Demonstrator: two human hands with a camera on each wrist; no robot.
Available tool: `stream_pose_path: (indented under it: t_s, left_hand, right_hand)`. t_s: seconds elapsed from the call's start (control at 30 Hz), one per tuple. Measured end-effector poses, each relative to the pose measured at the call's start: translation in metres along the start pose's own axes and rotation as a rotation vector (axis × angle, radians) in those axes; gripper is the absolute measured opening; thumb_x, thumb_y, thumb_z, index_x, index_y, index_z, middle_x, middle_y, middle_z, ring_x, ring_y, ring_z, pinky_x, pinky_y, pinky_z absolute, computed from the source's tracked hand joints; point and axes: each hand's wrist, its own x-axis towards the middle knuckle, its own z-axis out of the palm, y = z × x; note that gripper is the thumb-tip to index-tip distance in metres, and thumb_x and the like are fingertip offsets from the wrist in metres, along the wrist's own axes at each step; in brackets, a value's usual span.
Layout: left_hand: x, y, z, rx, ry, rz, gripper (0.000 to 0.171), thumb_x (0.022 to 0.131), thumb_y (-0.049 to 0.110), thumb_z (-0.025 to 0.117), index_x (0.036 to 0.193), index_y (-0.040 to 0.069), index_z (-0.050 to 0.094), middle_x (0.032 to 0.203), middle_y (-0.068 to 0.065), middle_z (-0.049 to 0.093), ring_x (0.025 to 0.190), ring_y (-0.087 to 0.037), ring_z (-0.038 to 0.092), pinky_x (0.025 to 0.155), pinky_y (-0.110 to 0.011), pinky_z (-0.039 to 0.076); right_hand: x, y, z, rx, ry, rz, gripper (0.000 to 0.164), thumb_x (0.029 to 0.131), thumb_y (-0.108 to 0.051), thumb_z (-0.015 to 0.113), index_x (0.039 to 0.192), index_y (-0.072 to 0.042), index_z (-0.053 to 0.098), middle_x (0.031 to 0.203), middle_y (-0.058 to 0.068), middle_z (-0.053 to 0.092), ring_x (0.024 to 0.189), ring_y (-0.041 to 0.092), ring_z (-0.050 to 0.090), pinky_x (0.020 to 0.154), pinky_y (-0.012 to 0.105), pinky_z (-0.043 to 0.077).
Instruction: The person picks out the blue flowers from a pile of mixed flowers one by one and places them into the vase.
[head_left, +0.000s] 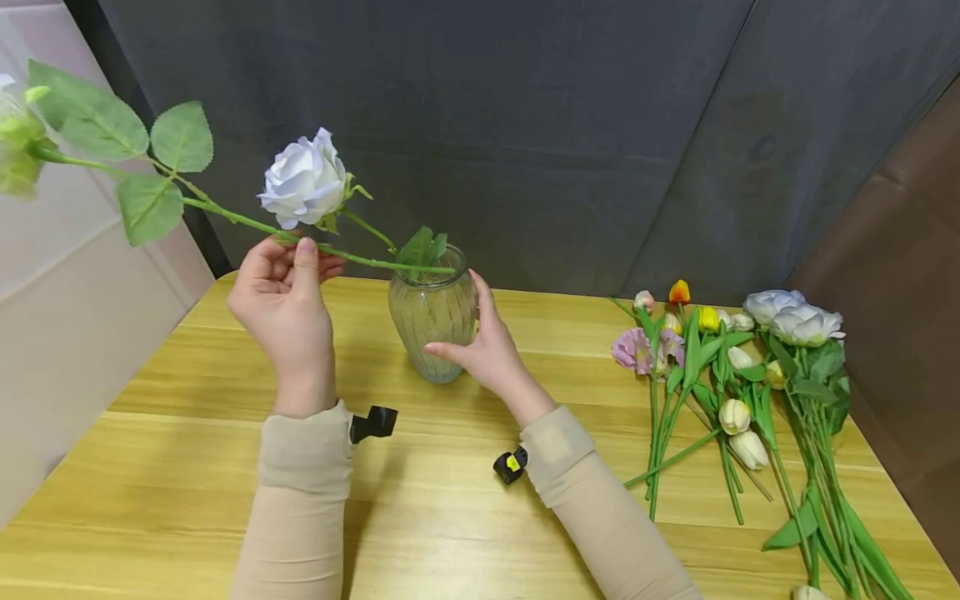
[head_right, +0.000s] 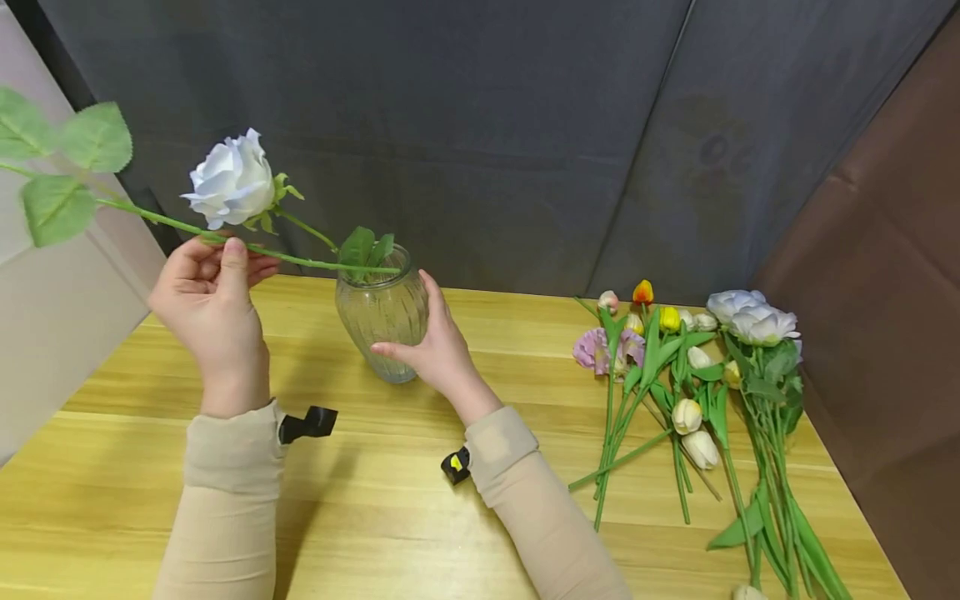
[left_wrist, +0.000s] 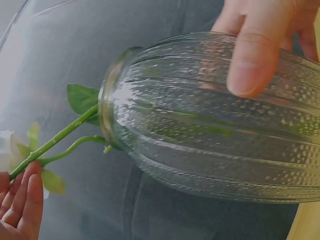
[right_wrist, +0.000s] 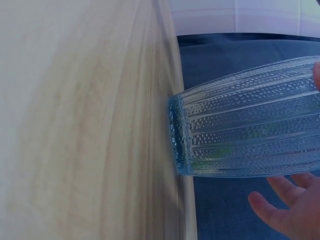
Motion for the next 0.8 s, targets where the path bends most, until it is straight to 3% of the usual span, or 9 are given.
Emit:
stream_pose_path:
  t_s: [0.23,0.47,0.7,0.8]
  left_hand:
    - [-0.007,-0.007,0.003,0.179,-0.091,0.109,0.003,0.088,-0.002,0.066,0.086,-0.002,0.068,0.074,-0.016,0.063,0.061,-0.022,0.066,0.065,-0.03,0.056]
    - [-0.012,-0.012,0.006,0.23,-0.142,0.126,0.006,0.089,0.0,0.066,0.088,-0.006,0.067,0.075,-0.016,0.065,0.062,-0.019,0.066,0.065,-0.029,0.056]
    - [-0.017,-0.021,0.009,0.259,-0.19,0.131,0.003,0.088,-0.002,0.066,0.088,0.0,0.068,0.075,-0.014,0.065,0.061,-0.015,0.066,0.063,-0.027,0.055]
    - [-0.018,-0.025,0.01,0.275,-0.22,0.148,0.003,0.088,-0.002,0.066,0.09,-0.004,0.068,0.075,-0.015,0.065,0.062,-0.015,0.066,0.063,-0.027,0.055]
  right_hand:
    - [-0.001,-0.001,-0.001,-0.005,-0.001,0.003,0.113,0.072,-0.039,0.083,0.152,-0.038,0.004,0.155,0.003,0.02,0.13,0.03,0.036,0.099,0.053,0.038]
    - [-0.001,0.0,0.0,-0.009,0.013,-0.009,0.111,0.073,-0.037,0.084,0.152,-0.037,0.006,0.154,0.004,0.024,0.128,0.028,0.038,0.099,0.052,0.039]
    - [0.0,0.001,0.001,-0.014,0.014,-0.005,0.111,0.072,-0.037,0.084,0.153,-0.035,0.007,0.153,0.006,0.026,0.128,0.029,0.039,0.098,0.052,0.039]
    - [0.001,0.001,0.001,-0.013,0.017,-0.007,0.111,0.072,-0.037,0.084,0.153,-0.035,0.007,0.153,0.005,0.026,0.128,0.028,0.039,0.099,0.052,0.039]
